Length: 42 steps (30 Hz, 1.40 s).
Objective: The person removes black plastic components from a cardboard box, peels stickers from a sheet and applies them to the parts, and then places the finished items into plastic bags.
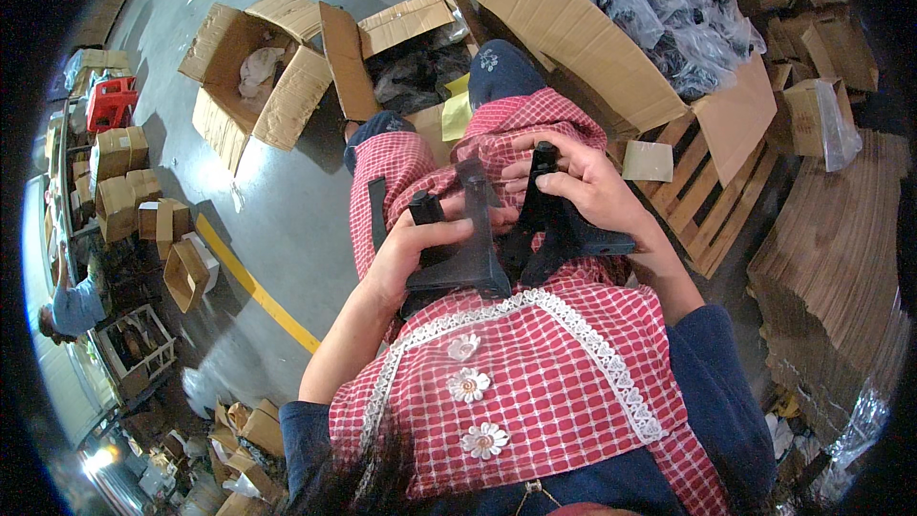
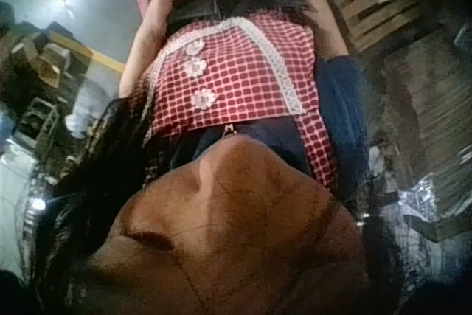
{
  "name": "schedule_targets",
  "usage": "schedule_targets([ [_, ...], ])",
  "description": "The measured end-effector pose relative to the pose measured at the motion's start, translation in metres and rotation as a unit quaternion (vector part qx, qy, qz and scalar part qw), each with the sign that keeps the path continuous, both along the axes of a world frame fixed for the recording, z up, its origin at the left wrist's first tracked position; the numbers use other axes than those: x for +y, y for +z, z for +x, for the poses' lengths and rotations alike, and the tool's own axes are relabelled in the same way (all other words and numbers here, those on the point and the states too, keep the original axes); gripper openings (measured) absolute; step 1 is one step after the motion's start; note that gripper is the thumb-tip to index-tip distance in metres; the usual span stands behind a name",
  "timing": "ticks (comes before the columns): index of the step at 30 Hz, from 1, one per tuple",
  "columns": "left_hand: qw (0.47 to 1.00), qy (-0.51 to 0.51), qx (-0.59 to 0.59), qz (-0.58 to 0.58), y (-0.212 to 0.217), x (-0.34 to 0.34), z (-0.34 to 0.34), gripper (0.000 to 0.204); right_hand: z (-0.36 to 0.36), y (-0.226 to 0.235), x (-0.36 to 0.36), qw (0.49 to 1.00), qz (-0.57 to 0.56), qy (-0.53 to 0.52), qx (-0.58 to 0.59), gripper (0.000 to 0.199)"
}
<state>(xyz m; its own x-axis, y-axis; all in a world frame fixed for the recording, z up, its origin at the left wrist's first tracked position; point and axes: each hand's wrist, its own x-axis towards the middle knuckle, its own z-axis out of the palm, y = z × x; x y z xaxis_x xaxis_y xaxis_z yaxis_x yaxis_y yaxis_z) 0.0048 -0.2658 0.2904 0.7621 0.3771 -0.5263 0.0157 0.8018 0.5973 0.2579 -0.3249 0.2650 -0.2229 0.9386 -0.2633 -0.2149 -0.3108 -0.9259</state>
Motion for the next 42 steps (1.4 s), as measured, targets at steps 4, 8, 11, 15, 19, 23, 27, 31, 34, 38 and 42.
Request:
schedule_targets([
  [4, 1.000, -0.007, 0.003, -0.012, 0.002, 0.002, 0.000, 0.046, 0.006, 0.000, -0.001, 1.000, 0.006, 0.001, -0.016, 0.044],
  [8, 1.000, -0.013, 0.008, -0.010, 0.000, 0.002, 0.001, 0.054, 0.006, 0.003, -0.001, 0.999, 0.018, 0.001, -0.029, 0.043],
  [11, 1.000, 0.002, 0.003, -0.009, -0.001, -0.001, 0.001, 0.045, 0.006, 0.004, -0.001, 0.999, 0.041, 0.000, -0.037, 0.042],
  [15, 1.000, 0.001, 0.018, -0.008, 0.000, 0.000, 0.002, 0.052, 0.005, 0.003, -0.001, 0.997, 0.057, -0.003, -0.056, 0.042],
  [19, 1.000, -0.022, 0.018, 0.012, -0.003, 0.002, 0.001, 0.051, 0.003, 0.002, -0.001, 0.996, 0.061, 0.006, -0.065, 0.042],
  [23, 1.000, -0.012, 0.006, 0.015, 0.001, 0.002, 0.003, 0.041, 0.003, -0.004, -0.001, 0.994, 0.073, 0.011, -0.077, 0.043],
  [27, 1.000, -0.007, -0.006, 0.022, -0.004, 0.002, 0.002, 0.037, 0.003, -0.006, -0.001, 0.993, 0.072, 0.008, -0.090, 0.043],
  [31, 1.000, -0.005, -0.010, 0.007, -0.001, 0.002, 0.004, 0.038, 0.001, -0.001, 0.000, 0.999, 0.041, 0.013, -0.030, 0.042],
  [34, 1.000, -0.007, -0.008, -0.009, -0.001, 0.002, 0.004, 0.042, 0.000, 0.000, -0.001, 0.999, 0.032, 0.013, -0.028, 0.042],
  [38, 1.000, -0.006, -0.016, -0.013, -0.003, 0.002, 0.003, 0.042, 0.001, -0.006, -0.002, 0.997, 0.047, 0.015, -0.060, 0.042],
  [42, 1.000, -0.005, -0.022, -0.012, -0.004, 0.002, 0.003, 0.039, -0.001, 0.001, -0.001, 0.999, 0.027, 0.017, -0.031, 0.042],
])
